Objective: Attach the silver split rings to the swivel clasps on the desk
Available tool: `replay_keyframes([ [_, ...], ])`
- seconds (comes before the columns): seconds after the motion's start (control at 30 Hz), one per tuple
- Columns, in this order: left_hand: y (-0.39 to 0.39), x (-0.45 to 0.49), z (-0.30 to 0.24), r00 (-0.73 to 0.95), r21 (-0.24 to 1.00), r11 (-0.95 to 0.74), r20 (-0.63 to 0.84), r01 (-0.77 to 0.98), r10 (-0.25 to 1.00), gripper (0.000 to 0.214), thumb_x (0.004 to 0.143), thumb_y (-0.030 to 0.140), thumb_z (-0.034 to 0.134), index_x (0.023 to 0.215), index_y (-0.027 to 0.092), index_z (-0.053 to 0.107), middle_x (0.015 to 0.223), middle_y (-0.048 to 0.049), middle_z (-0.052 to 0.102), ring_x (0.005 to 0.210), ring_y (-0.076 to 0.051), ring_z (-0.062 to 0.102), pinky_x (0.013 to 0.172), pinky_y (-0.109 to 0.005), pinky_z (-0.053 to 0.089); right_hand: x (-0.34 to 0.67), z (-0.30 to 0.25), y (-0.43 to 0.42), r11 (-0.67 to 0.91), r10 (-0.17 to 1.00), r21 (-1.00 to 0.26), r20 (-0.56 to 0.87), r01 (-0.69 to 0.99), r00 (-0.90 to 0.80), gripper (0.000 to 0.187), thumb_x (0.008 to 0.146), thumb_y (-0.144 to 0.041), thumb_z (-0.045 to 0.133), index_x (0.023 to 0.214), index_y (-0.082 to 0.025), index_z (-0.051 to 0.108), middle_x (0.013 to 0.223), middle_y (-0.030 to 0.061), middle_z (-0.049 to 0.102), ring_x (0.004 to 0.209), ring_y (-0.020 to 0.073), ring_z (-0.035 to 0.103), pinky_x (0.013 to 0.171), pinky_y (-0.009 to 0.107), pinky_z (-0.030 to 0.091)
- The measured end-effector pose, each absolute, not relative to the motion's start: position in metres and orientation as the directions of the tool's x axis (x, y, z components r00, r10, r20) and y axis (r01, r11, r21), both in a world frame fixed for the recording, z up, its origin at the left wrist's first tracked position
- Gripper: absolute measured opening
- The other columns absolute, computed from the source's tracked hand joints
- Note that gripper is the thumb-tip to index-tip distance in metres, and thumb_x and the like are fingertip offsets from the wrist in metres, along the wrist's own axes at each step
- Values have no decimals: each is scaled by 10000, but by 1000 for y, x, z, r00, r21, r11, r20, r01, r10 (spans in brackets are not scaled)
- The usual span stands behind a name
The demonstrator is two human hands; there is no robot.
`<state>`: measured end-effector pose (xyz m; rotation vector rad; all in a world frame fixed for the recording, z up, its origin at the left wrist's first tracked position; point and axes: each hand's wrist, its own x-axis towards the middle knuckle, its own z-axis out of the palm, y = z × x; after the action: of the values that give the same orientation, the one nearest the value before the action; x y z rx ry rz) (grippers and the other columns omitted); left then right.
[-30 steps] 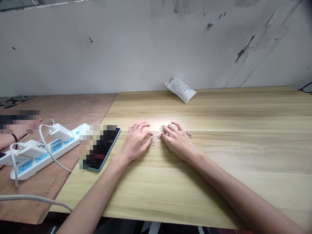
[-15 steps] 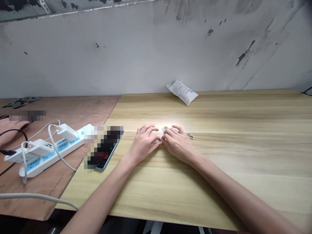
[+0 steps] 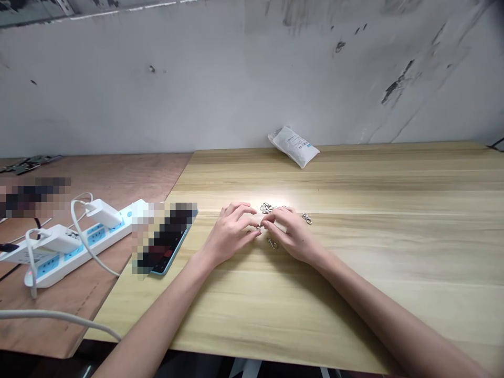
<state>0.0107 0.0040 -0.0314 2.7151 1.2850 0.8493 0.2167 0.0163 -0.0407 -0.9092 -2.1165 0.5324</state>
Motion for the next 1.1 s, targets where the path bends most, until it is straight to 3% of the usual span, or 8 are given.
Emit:
replay_keyframes([
  [0.13, 2, 13, -31, 462, 317, -626, 461, 712, 758, 113, 901, 281, 599, 914, 249, 707, 1148, -44, 654, 1194, -243, 513, 968, -408, 394, 213, -38, 12, 529, 840, -769, 416, 360, -348, 162, 935, -263, 535, 843, -207, 655, 800, 22, 703, 790, 173, 624, 802, 349, 437],
  [0.33, -1, 15, -29, 348, 366, -568, 515, 737, 783, 92, 895, 274, 605, 873, 233, 684, 1149, -44, 637, 1155, -226, 530, 955, -395, 385, 211, -34, 9, 309, 939, -929, 263, 204, -223, 231, 896, -382, 577, 843, -195, 700, 822, 59, 724, 775, 194, 663, 592, 283, 488],
  [0.83, -1, 16, -30, 365, 332, -584, 530, 741, 765, 117, 908, 271, 584, 926, 254, 698, 1119, -45, 640, 1134, -227, 529, 929, -387, 387, 207, -34, 8, 321, 940, -927, 287, 195, -182, 215, 888, -357, 581, 824, -202, 717, 831, 53, 733, 764, 185, 663, 648, 302, 504],
  [1.1, 0, 17, -31, 374, 327, -592, 532, 737, 760, 144, 913, 243, 571, 950, 263, 708, 1121, -40, 643, 1147, -220, 524, 950, -388, 384, 207, -37, 7, 268, 951, -953, 237, 143, -199, 236, 889, -386, 584, 827, -193, 706, 830, 57, 727, 717, 178, 659, 572, 288, 500],
])
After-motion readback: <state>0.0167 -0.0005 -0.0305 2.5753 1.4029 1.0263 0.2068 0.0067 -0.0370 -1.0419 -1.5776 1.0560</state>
